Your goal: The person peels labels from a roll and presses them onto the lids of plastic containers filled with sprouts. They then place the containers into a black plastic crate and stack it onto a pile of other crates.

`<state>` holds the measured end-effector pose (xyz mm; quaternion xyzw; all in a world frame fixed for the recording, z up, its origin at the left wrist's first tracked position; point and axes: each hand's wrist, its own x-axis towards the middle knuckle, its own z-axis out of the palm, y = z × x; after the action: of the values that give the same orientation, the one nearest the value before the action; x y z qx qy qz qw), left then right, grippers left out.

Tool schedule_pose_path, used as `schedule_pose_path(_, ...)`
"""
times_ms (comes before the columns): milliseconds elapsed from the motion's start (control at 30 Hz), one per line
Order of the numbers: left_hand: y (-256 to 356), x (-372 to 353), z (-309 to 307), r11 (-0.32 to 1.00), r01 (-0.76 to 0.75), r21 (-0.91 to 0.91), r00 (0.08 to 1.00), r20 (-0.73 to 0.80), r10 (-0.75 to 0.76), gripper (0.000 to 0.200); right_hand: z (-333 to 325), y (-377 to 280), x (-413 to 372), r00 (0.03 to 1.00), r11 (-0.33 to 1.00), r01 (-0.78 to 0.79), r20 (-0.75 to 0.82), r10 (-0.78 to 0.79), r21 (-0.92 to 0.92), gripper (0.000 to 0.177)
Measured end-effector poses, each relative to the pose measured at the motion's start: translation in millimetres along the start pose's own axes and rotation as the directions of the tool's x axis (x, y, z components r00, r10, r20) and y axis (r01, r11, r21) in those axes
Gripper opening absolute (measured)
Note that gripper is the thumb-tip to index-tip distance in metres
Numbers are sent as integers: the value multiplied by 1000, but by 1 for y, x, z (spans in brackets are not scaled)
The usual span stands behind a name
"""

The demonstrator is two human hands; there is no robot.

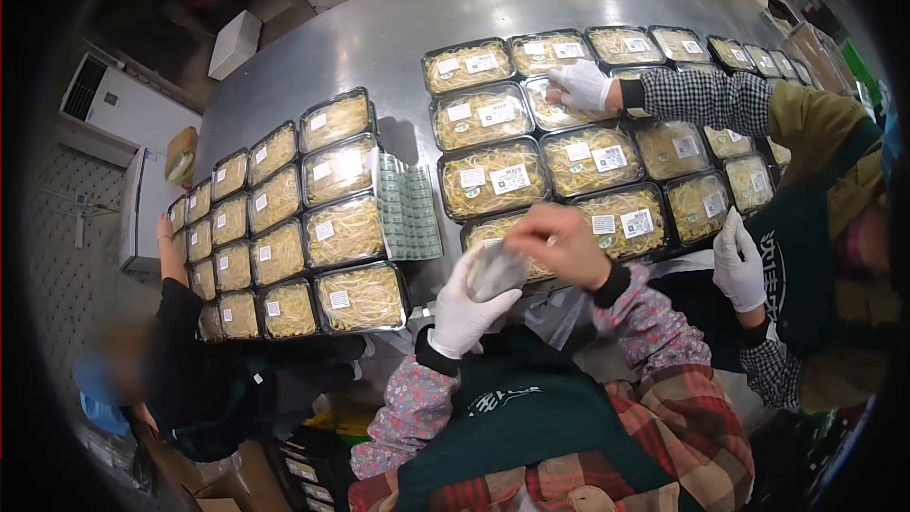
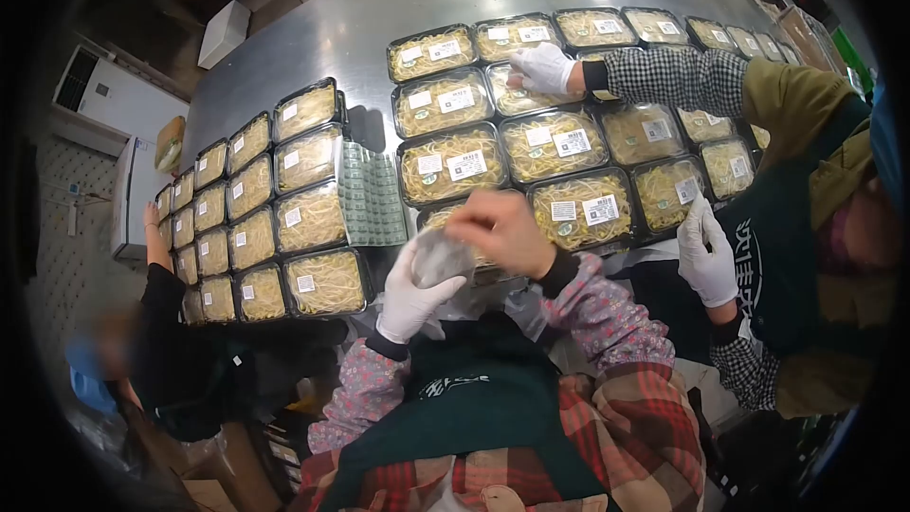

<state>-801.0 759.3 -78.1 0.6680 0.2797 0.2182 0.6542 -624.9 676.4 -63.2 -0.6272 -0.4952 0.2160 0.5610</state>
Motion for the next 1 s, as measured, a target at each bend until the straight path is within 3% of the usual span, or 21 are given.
schedule_pose_path(67, -9, 1, -13, 988, 152, -11, 976, 157, -149, 45, -32, 7, 7, 954, 973, -156, -230, 193, 172, 6)
schedule_pose_path(100, -11, 1, -24, 974, 226, -8, 948, 234, -218, 44, -48, 16, 9, 946, 949, -151, -239, 219, 276, 7)
schedule_pose_path(167, -22, -9, -53, 935, 321, -153, 936, 200, -289, 39, -64, 24, 2, 947, 943, -301, -67, 313, 142, 9)
schedule_pose_path(200, -18, -15, -71, 945, 313, -97, 941, 168, -295, 38, -62, 29, -3, 948, 948, -316, 39, 315, 41, 11)
schedule_pose_path(233, -9, -22, -81, 923, 322, -211, 947, 68, -315, 39, -58, 36, -10, 934, 946, -318, 148, 324, -62, 14)
schedule_pose_path(267, -3, -29, -96, 943, 265, -202, 961, -23, -275, 40, -51, 42, -16, 942, 938, -215, 194, 273, -271, 19)
schedule_pose_path(300, -6, -37, -117, 927, 309, -211, 945, -39, -324, 42, -45, 42, -18, 921, 916, -235, 226, 316, -324, 21)
schedule_pose_path(333, -8, -44, -130, 919, 254, -302, 950, -100, -296, 42, -40, 45, -20, 918, 904, -222, 235, 320, -365, 20)
schedule_pose_path(433, -4, -67, -155, 943, 95, -319, 908, -361, -214, 57, -26, 61, -21, 944, 846, -113, 210, 255, -522, 18)
schedule_pose_path(500, -15, -87, -188, 943, 130, -306, 909, -344, -237, 56, -19, 67, -24, 961, 786, -53, 182, 208, -615, 17)
schedule_pose_path(600, 4, -99, -195, 930, 15, -367, 931, -334, -147, 48, -13, 69, -31, 978, 686, 29, 163, 131, -727, 22)
schedule_pose_path(700, 15, -112, -212, 945, -86, -316, 963, -271, -3, 41, -15, 55, -25, 972, 564, -84, 57, 227, -822, 33)
schedule_pose_path(767, 30, -116, -217, 956, -149, -252, 965, -247, 86, 40, -21, 56, -21, 993, 618, -65, 8, 115, -783, 46)
schedule_pose_path(833, 37, -127, -232, 977, -177, -117, 956, -257, 142, 38, -15, 45, -24, 991, 671, -130, -73, 113, -730, 39)
schedule_pose_path(900, 30, -147, -262, 967, -238, -92, 912, -363, 190, 40, -4, 38, -36, 981, 723, -193, -121, 151, -663, 33)
schedule_pose_path(933, 31, -156, -276, 966, -237, -101, 902, -392, 181, 41, 8, 33, -43, 981, 744, -191, -140, 132, -640, 22)
schedule_pose_path(1000, 37, -165, -294, 960, -265, -87, 874, -442, 201, 38, 34, 33, -57, 993, 751, -119, -94, 76, -649, 24)
